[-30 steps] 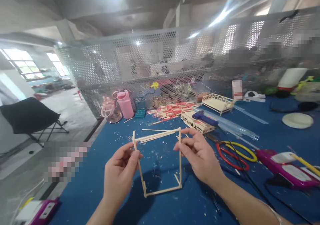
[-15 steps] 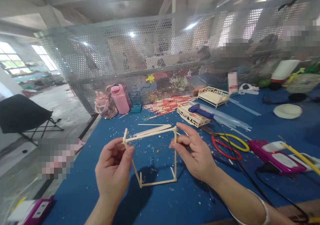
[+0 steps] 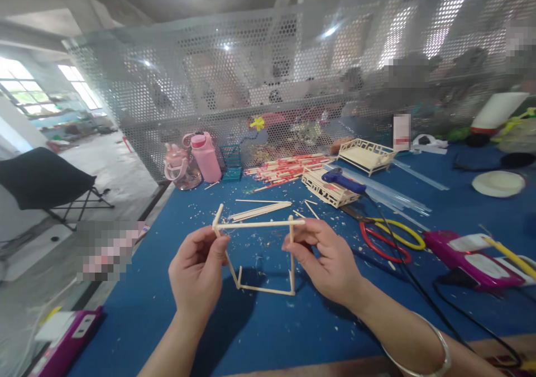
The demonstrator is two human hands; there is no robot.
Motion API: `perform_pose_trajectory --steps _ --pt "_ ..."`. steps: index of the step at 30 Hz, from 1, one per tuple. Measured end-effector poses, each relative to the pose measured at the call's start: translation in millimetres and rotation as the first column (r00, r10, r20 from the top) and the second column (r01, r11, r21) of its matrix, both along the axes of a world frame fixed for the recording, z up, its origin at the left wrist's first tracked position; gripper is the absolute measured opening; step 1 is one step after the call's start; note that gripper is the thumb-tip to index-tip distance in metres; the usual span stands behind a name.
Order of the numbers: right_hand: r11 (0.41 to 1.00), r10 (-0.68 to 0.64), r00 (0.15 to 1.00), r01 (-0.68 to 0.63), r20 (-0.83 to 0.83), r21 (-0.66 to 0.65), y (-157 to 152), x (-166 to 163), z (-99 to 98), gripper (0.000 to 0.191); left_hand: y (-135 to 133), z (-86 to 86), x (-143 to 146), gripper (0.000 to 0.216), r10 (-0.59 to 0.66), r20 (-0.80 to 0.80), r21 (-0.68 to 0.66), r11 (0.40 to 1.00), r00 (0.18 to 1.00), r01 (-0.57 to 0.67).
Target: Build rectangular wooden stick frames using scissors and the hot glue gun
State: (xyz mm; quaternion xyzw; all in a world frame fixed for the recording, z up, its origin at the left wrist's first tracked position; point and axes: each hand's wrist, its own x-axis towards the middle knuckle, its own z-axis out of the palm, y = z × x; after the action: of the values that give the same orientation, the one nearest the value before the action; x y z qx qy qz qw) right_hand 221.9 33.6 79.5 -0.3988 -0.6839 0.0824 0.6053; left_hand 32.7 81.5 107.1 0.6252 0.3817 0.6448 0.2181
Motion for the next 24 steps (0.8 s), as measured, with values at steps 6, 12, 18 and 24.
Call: perform_pose_trajectory --steps 6,12,18,24 --pt "1.000 0.006 0.998 -0.007 -0.060 -0.015 -1.8 -0.1 -1.6 0.022 2.7 -5.9 -2.2 0.017 0.056 -0.032 -0.011 0.998 0.998 -0.056" --pt "1.000 0.004 0.998 -0.005 -0.066 -0.013 -1.5 0.5 -3.4 0.023 -21.3 5.6 -5.3 0.049 0.289 -0.236 0.595 0.798 0.928 -0.097" --pt "1.000 -0.005 1.000 0.005 -0.015 0.028 -3.5 2.6 2.2 0.024 -35.9 44.6 20.3 0.029 0.281 -0.750 0.576 0.721 0.599 0.384" --pt "1.000 -0.031 0.999 0.031 -0.041 -0.006 -5.3 4.8 1.1 0.027 -20.0 49.8 29.6 0.022 0.213 -0.793 0.516 0.733 0.571 0.443"
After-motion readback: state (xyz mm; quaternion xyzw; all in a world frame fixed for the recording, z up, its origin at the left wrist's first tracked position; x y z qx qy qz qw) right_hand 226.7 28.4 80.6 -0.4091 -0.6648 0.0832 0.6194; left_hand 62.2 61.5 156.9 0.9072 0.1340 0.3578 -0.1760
